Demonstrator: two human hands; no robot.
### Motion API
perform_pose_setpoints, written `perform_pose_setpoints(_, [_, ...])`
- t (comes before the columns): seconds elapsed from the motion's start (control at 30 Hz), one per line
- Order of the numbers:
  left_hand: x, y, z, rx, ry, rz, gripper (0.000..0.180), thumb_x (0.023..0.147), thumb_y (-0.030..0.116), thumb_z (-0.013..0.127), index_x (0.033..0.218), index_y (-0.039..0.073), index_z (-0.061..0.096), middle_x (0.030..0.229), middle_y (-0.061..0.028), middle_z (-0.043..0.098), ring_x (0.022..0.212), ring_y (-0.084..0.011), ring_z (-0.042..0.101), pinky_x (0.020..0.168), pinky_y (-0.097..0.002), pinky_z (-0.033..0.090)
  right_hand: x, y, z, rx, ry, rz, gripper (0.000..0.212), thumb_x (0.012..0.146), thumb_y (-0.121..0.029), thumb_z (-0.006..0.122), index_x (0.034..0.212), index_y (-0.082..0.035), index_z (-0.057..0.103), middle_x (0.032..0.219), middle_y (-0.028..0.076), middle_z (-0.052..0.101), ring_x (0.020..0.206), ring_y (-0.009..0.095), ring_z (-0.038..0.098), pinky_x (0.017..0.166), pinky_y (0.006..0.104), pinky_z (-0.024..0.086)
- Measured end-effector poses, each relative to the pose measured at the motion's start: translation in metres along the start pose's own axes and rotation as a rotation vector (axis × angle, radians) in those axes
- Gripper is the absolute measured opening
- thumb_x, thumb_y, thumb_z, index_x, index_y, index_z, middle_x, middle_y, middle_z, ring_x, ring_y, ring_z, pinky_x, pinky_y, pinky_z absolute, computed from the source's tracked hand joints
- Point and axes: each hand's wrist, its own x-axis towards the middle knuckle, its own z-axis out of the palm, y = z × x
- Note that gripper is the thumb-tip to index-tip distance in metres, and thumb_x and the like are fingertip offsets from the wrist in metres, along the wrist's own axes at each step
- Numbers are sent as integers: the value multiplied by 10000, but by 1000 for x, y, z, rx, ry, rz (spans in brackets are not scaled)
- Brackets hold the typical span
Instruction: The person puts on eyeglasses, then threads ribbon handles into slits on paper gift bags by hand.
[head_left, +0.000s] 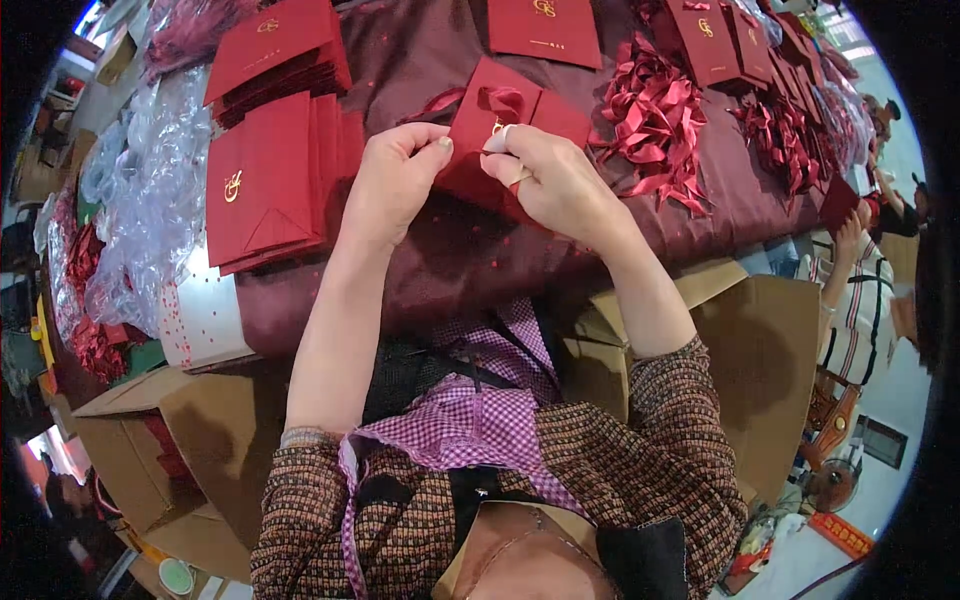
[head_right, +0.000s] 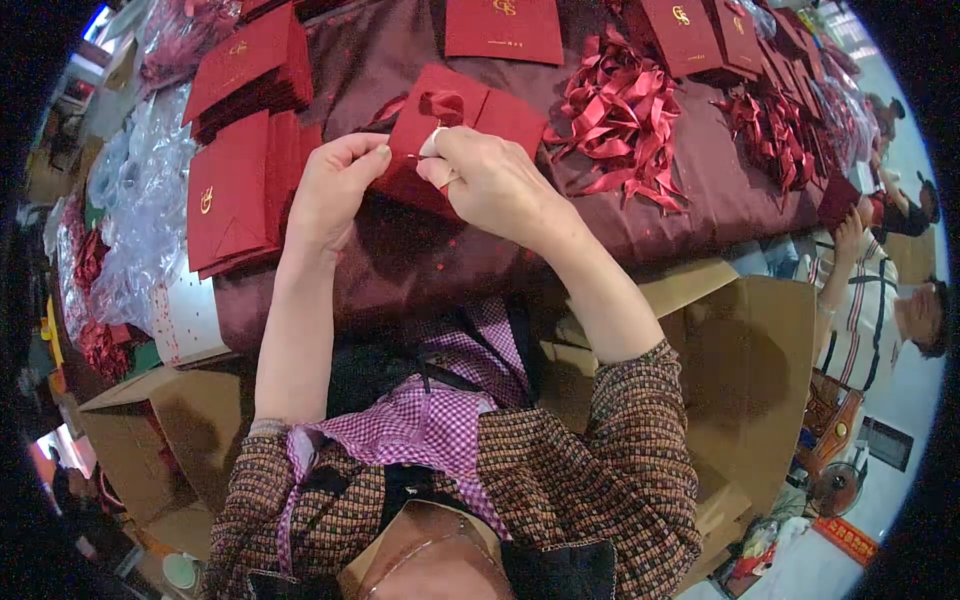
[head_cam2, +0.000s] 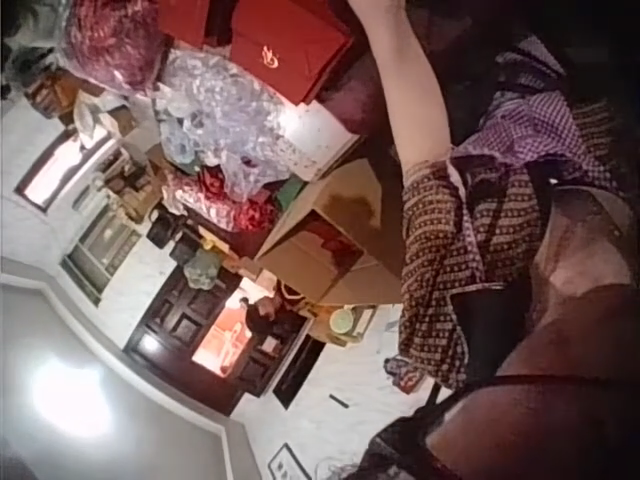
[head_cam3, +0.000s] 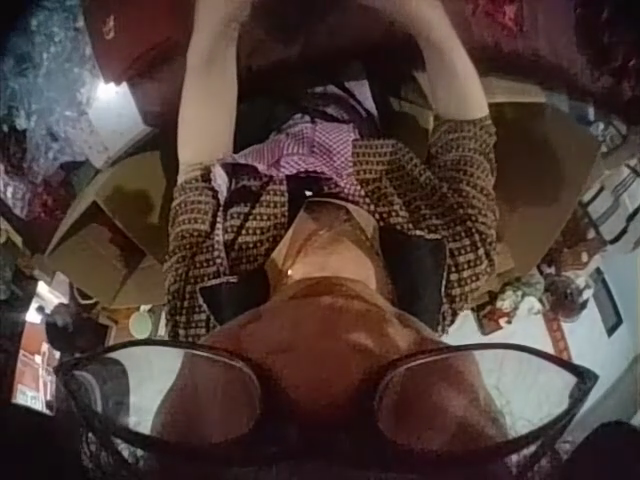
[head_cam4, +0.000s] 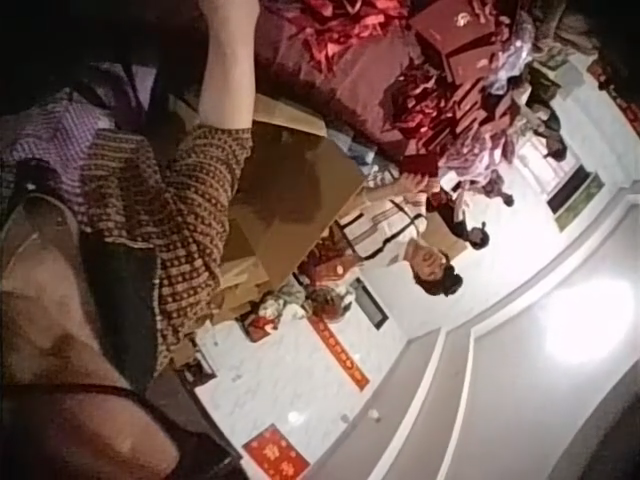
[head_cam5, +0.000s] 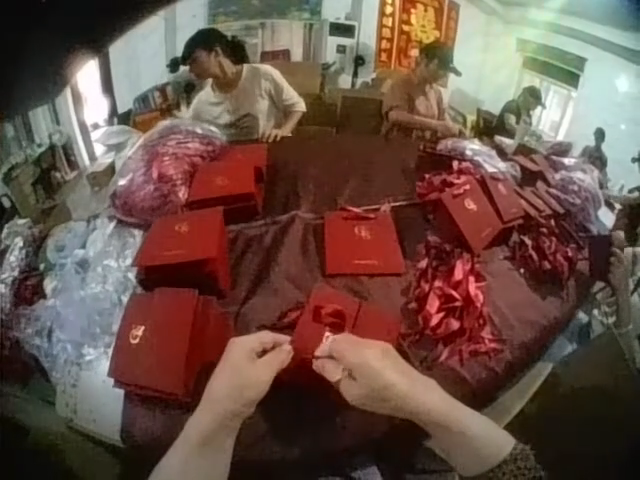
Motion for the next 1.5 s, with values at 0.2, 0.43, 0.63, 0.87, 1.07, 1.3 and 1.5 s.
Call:
perform_pose_setpoints(0.2, [-5,10,0,-110,-116,-63,194,844,5,561,999,-39,667,851,-6,648,761,-55,555,699,-208,444,4,0,-3,-52,-3,55,135,842,-118,611,878,11,592,705,174,574,616,237,566,604,346,454])
perform_pose_setpoints(0.43, [-5,7,-3,-100,-176,-27,213,840,6,558,1022,-40,659,883,-14,654,778,-60,564,716,-215,456,6,-4,-8,-29,-47,83,122,765,-131,578,748,-11,575,648,195,550,642,381,567,584,411,442])
perform_pose_setpoints(0.63, [-5,9,-3,-119,-173,-26,211,834,-1,567,1018,-43,661,901,-26,661,789,-65,571,729,-216,461,6,-2,-7,-5,-19,61,127,763,-139,579,735,-15,565,637,183,550,640,380,570,581,415,444])
perform_pose_setpoints(0.87, [-3,4,-5,-120,-152,-23,210,829,-12,575,1019,-46,658,918,-36,666,804,-72,577,742,-216,461,2,-3,-6,-36,-26,54,135,774,-144,606,741,-21,560,639,177,556,649,375,582,580,423,448])
perform_pose_setpoints(1.07, [-4,3,-4,-103,-150,11,206,843,-5,573,1028,-42,655,902,-23,659,780,-63,566,735,-213,456,3,-2,-5,-38,-13,65,131,780,-149,602,758,-22,578,660,185,572,665,380,590,595,423,454])
perform_pose_setpoints(1.3, [-6,4,-3,-77,-154,47,196,851,10,574,1020,-37,660,873,-7,648,767,-53,553,710,-204,446,5,-1,-4,8,-9,112,145,789,-169,593,789,-25,610,690,205,586,685,388,593,607,426,455])
perform_pose_setpoints(1.5, [-7,8,-1,4,-174,90,195,856,21,571,1020,-37,661,876,-4,653,782,-52,560,702,-209,457,8,1,-2,34,9,114,159,766,-167,604,739,-11,600,661,218,572,654,392,588,594,428,452])
